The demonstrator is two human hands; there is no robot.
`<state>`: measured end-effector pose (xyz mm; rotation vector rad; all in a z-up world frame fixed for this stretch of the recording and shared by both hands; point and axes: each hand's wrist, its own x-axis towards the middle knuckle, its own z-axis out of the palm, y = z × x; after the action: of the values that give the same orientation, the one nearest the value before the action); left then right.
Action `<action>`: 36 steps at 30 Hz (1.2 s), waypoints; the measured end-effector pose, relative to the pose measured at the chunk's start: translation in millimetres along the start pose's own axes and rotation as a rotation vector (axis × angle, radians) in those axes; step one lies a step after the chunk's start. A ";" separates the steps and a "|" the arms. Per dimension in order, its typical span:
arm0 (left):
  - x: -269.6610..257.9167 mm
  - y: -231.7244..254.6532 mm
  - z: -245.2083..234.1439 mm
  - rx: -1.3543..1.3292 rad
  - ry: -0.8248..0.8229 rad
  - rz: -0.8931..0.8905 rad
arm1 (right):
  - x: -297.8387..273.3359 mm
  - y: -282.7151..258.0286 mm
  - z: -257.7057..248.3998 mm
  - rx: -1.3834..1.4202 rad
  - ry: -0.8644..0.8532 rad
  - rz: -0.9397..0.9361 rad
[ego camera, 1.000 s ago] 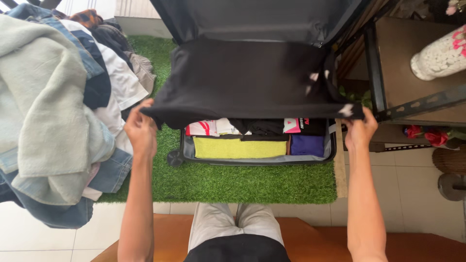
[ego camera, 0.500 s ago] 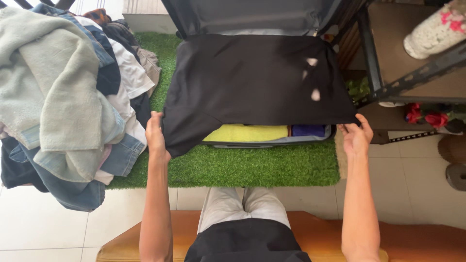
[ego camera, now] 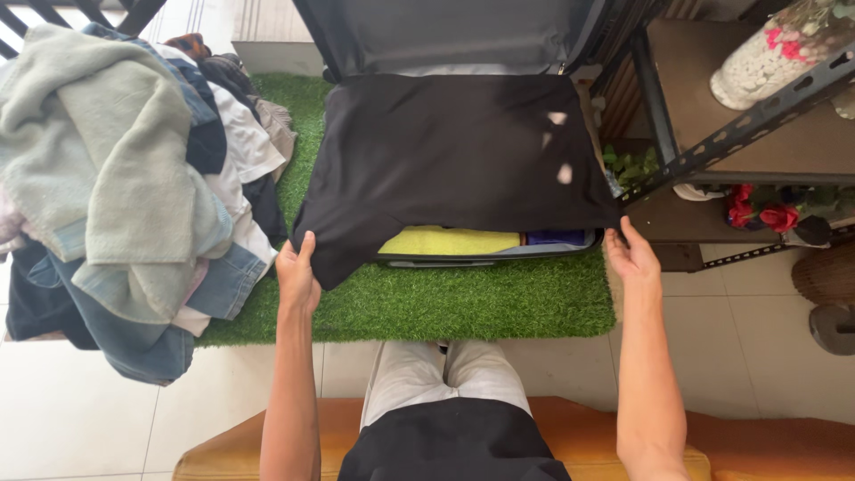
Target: The person folds a black shirt by hand and places it into a suitcase, then takes a white garment from a pile and folds it.
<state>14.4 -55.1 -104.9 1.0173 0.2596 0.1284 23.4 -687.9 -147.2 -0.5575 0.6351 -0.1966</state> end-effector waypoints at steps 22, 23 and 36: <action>-97.1 -2.3 -32.1 -0.032 0.068 0.024 | -47.7 29.8 -69.4 -0.018 0.004 -0.248; -99.2 -4.3 -37.1 -0.011 0.047 0.009 | -51.8 31.0 -74.5 -0.022 -0.034 -0.284; -50.1 9.2 -85.4 1.223 0.090 -0.018 | -43.9 14.5 -78.5 -0.885 0.547 -0.494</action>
<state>-57.0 8.7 -131.9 2.2246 0.4430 -0.0192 -59.2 -694.8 -185.1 -1.5496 1.1125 -0.5523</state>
